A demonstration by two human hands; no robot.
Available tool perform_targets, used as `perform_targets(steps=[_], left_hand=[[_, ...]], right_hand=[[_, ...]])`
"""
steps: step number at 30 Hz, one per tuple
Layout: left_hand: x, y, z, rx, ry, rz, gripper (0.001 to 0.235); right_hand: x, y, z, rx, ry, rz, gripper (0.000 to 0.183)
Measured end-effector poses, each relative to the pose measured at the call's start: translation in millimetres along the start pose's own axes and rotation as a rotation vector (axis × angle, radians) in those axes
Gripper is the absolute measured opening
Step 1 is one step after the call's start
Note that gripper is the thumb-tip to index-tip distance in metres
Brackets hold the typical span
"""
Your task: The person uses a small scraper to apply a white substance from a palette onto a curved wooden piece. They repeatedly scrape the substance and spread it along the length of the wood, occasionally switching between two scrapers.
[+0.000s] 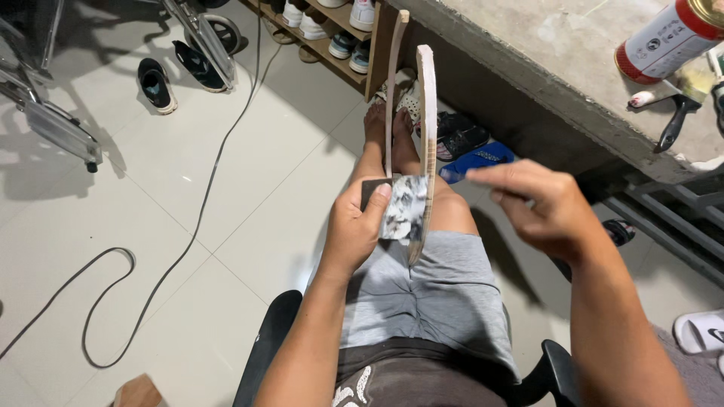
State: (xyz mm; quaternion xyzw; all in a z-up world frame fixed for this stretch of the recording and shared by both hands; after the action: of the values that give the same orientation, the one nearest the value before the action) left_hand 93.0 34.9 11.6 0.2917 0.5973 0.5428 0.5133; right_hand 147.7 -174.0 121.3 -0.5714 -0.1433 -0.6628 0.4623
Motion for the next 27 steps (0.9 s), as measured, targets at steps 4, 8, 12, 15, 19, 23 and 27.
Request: perform_targets(steps=[4, 8, 12, 15, 19, 23, 27], left_hand=[[-9.2, -15.3, -5.1, 0.031, -0.108, 0.085, 0.020], [-18.0, -33.2, -10.6, 0.145, -0.145, 0.017, 0.013], [-22.0, -46.3, -11.9, 0.165, -0.139, -0.046, 0.011], [-24.1, -52.3, -11.8, 0.170, -0.153, -0.033, 0.011], [-26.0, -59.4, -11.3, 0.179, -0.168, -0.020, 0.010], [-27.2, -62.6, -11.0, 0.187, -0.159, -0.022, 0.010], [-27.6, -66.9, -9.8, 0.187, -0.154, -0.011, 0.009]], right_hand=[[-2.6, 15.3, 20.0, -0.108, -0.001, -0.050, 0.036], [-7.3, 22.2, 40.6, -0.247, -0.022, 0.004, 0.037], [-1.0, 12.2, 56.9, -0.217, -0.019, -0.017, 0.036], [-0.6, 11.7, 63.3, -0.179, -0.041, -0.063, 0.039], [0.1, 9.2, 71.1, -0.152, -0.079, -0.125, 0.042], [-6.7, 6.5, 77.3, -0.142, -0.170, -0.238, 0.042], [-13.9, 11.6, 78.3, -0.118, -0.212, -0.342, 0.044]])
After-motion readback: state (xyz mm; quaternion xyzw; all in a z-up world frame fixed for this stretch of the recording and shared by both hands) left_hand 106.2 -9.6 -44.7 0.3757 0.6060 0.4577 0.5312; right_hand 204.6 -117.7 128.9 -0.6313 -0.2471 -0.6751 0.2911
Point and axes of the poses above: each hand's wrist, its own z-axis towards the middle knuckle, its own x-axis out of the back of the hand, y = z × x, the point moved 10 cm from there along z, towards the middle knuckle, and after that the axes turned 14 degrees about -z, right-handed, at the moved point
